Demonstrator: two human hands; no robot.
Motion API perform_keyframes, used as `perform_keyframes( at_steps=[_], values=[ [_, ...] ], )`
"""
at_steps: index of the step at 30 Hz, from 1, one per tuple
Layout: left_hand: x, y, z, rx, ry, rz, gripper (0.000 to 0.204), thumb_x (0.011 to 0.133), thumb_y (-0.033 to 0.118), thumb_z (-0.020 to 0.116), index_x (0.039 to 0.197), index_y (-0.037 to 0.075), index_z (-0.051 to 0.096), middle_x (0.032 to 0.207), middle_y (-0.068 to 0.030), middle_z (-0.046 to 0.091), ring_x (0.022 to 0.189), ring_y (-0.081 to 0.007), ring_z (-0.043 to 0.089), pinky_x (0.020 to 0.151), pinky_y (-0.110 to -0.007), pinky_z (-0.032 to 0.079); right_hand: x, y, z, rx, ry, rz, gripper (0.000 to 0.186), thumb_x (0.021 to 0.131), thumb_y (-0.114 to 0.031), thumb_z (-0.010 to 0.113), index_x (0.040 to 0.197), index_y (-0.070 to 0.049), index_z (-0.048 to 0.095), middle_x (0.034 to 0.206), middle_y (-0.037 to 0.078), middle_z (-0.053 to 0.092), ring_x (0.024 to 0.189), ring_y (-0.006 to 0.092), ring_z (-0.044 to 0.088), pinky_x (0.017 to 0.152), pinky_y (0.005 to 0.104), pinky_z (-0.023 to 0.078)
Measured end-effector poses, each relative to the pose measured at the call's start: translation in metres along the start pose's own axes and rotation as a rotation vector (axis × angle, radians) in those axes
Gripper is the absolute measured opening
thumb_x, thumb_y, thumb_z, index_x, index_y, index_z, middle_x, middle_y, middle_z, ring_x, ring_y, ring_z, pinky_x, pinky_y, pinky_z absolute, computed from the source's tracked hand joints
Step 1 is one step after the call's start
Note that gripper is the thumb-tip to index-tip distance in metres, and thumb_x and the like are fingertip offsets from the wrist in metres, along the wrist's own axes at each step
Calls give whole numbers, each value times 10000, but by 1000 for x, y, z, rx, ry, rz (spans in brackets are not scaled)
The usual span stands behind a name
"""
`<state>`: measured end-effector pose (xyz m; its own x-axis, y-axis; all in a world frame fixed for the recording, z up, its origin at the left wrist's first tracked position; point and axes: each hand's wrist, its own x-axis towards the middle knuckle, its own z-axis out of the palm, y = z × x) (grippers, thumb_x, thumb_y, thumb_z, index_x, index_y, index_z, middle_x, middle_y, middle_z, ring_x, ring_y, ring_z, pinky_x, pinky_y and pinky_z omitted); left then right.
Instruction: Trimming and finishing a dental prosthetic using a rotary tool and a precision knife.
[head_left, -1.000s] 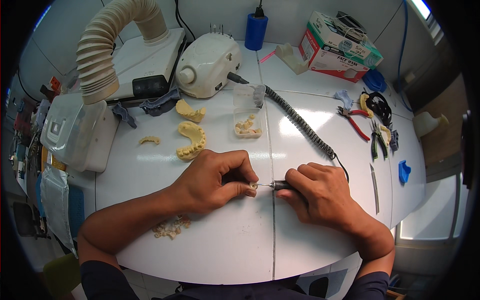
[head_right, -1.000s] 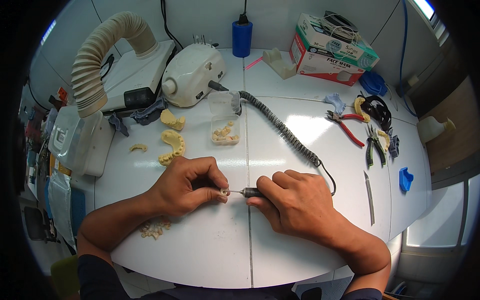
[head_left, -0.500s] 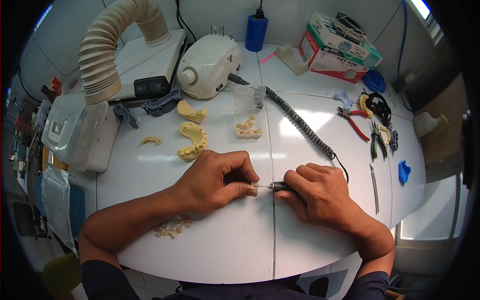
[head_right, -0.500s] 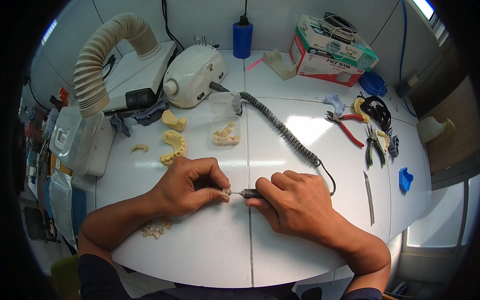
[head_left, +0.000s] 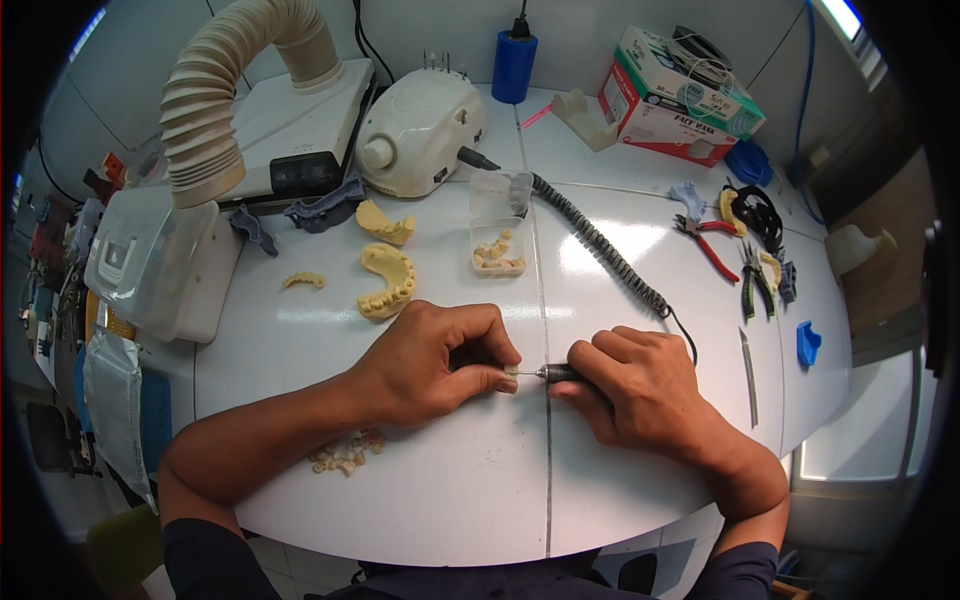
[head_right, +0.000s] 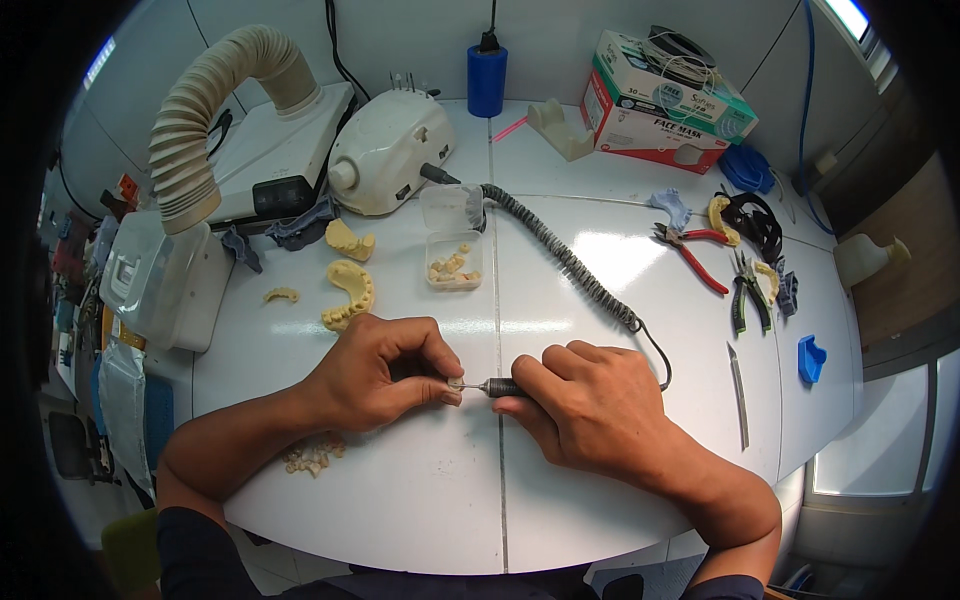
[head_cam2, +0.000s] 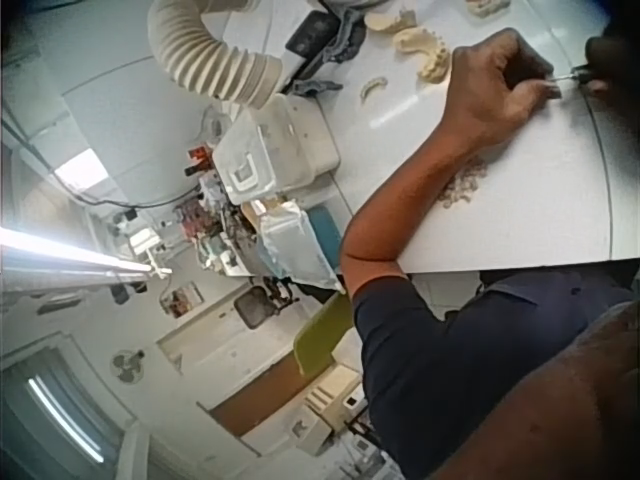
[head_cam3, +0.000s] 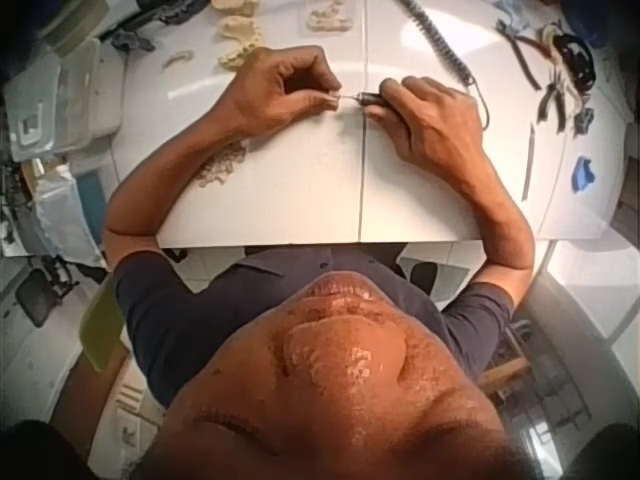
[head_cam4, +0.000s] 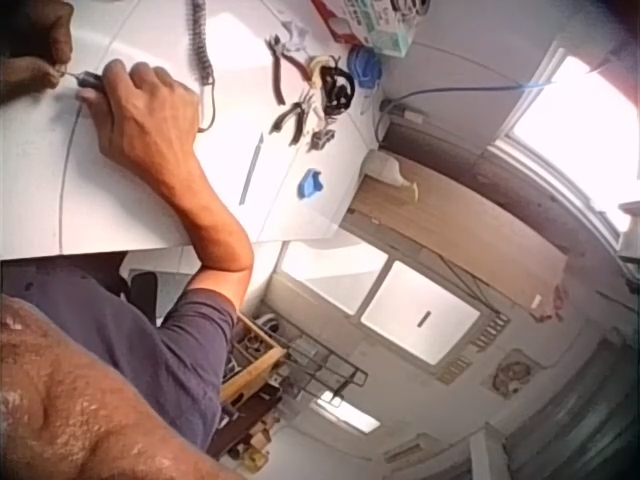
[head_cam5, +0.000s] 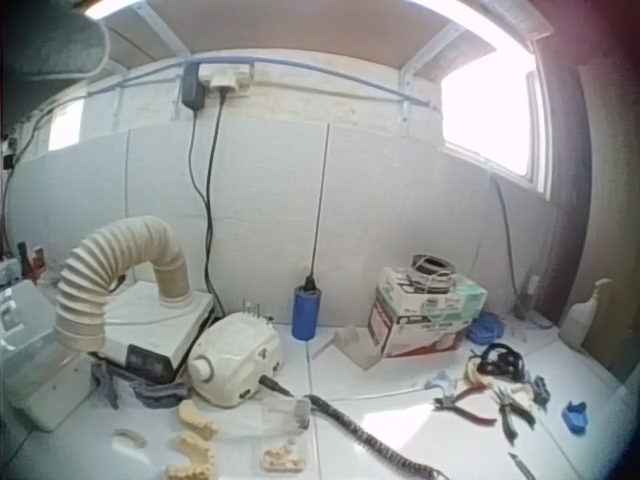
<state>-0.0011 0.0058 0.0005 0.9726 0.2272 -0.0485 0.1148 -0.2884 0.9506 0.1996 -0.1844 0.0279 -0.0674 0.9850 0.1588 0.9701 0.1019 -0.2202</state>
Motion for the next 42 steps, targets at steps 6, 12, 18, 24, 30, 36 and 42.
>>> perform_keyframes(
  at_steps=[6, 12, 18, 24, 30, 36, 42],
  values=[
    [0, 0, 0, -4, -8, -8, 136, 942, -5, 820, 1022, -25, 712, 978, -106, 791, 940, -146, 775, 869, -291, 618, 1, 0, 1, 0, 0, 1, 335, 1017, -400, 746, 869, -112, 659, 678, 34, 614, 604, 236, 674, 504, 381, 483],
    [1, 1, 0, -19, -14, -15, 133, 950, -6, 814, 1029, -30, 709, 985, -111, 790, 943, -149, 776, 868, -291, 618, 0, 0, 2, 2, 4, 8, 338, 1017, -403, 747, 870, -111, 660, 670, 34, 619, 589, 236, 669, 500, 381, 482],
    [0, 1, -1, -15, -15, -21, 126, 956, -21, 796, 1039, -35, 702, 989, -114, 788, 951, -153, 777, 870, -293, 619, 0, 0, 1, 6, 7, 6, 335, 1018, -400, 748, 875, -109, 661, 663, 35, 614, 579, 236, 663, 500, 379, 480],
    [1, 1, -2, -48, -30, -41, 115, 964, -47, 765, 1049, -37, 687, 995, -119, 783, 971, -164, 781, 886, -298, 618, 0, 0, 0, 10, 7, 15, 338, 1023, -401, 741, 876, -108, 661, 655, 34, 606, 574, 233, 658, 495, 379, 476],
    [0, 1, -2, -82, -31, -53, 117, 967, -62, 749, 1057, -35, 678, 1006, -125, 780, 971, -169, 781, 889, -303, 619, 0, 0, 1, 14, 9, 13, 345, 1023, -402, 742, 866, -108, 653, 652, 34, 602, 571, 237, 654, 490, 383, 472],
    [0, 1, -2, -72, -31, -41, 115, 969, -69, 742, 1056, -35, 676, 1001, -123, 778, 965, -167, 779, 883, -301, 617, 0, 1, 1, 20, 17, 9, 345, 1024, -399, 741, 866, -105, 653, 654, 37, 604, 569, 241, 653, 487, 389, 471],
    [0, 3, -3, -75, -33, -49, 112, 971, -65, 742, 1056, -35, 675, 997, -117, 776, 963, -163, 776, 886, -300, 612, 0, 1, 1, 22, 8, 14, 349, 1025, -399, 740, 865, -103, 650, 665, 41, 615, 578, 240, 662, 491, 387, 475]
  ],
)
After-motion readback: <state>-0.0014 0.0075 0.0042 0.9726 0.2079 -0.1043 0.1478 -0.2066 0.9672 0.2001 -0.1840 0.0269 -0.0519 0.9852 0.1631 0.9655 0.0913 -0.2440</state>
